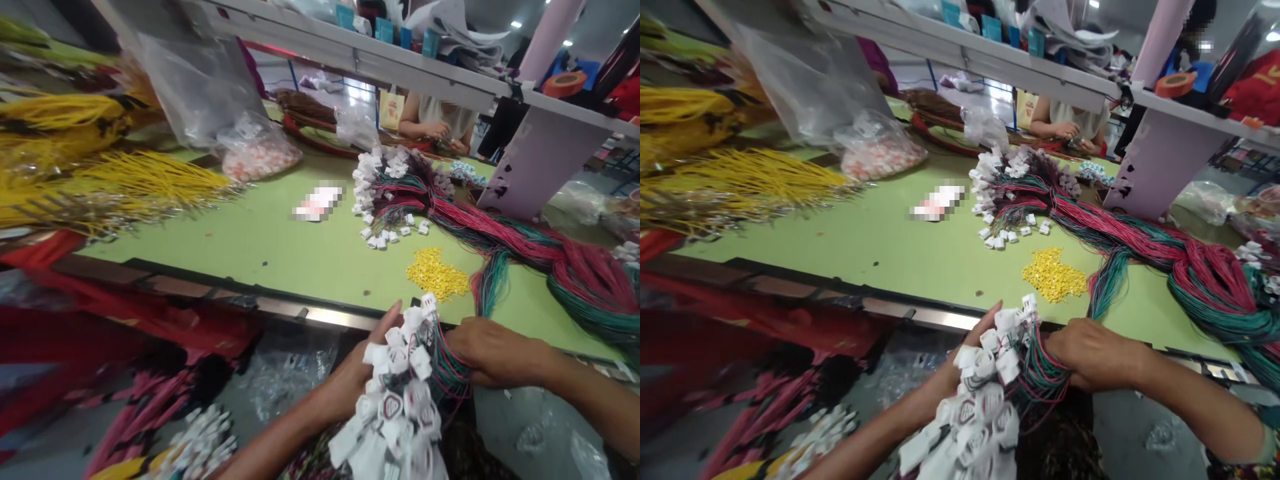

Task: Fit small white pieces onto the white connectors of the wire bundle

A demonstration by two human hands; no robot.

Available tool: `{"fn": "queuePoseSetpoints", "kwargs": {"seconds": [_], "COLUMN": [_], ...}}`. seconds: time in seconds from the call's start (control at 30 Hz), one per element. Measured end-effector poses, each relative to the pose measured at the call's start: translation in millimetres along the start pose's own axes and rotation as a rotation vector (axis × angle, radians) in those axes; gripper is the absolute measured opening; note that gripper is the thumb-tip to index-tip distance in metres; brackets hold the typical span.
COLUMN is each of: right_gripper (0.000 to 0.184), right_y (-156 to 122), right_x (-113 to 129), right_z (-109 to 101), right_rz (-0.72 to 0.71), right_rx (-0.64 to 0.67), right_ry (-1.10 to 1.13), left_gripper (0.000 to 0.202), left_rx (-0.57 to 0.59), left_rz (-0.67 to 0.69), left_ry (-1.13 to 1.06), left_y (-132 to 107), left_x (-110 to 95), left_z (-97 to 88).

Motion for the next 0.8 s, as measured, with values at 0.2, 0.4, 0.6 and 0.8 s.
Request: {"fn": "queuePoseSetpoints", "kwargs": {"seconds": [0.2,0.4,0.6,0.8], "right_gripper": [0.022,0.019,0.017,0.006], "right_y": [18,29,38,36], "right_x": [-6,0,2,-5], "right_z": [37,36,25,45], "right_rz": [0.129,0.064,0.019,0.156], "right_rx": [-0.069,-0.194,-0.3,-0.283], "right_ry": [-0.274,-0.311,-0.367,-0.293], "left_gripper": [0.044,0.033,0.064,0.039], "left_rx": [-0.127,-0.444,-0.12,0.215], "left_rz": [-0.06,-0.068,0.212,0.109], "left_ry": [-0.029,0.191,0.348,0.607], "left_y": [-29,-46,4,31], "left_x": [28,2,-71,-48], "left_z": [-28.6,-64.4,-37.1,14.1]}}
Point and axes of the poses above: each hand's wrist, its own y-axis towards the middle knuckle, its own z-axis out of the palm, x = y × z, the point moved 10 cm from there along y, towards the middle knuckle, and after that the axes turned 2 degrees about x, right-handed, at the moved point
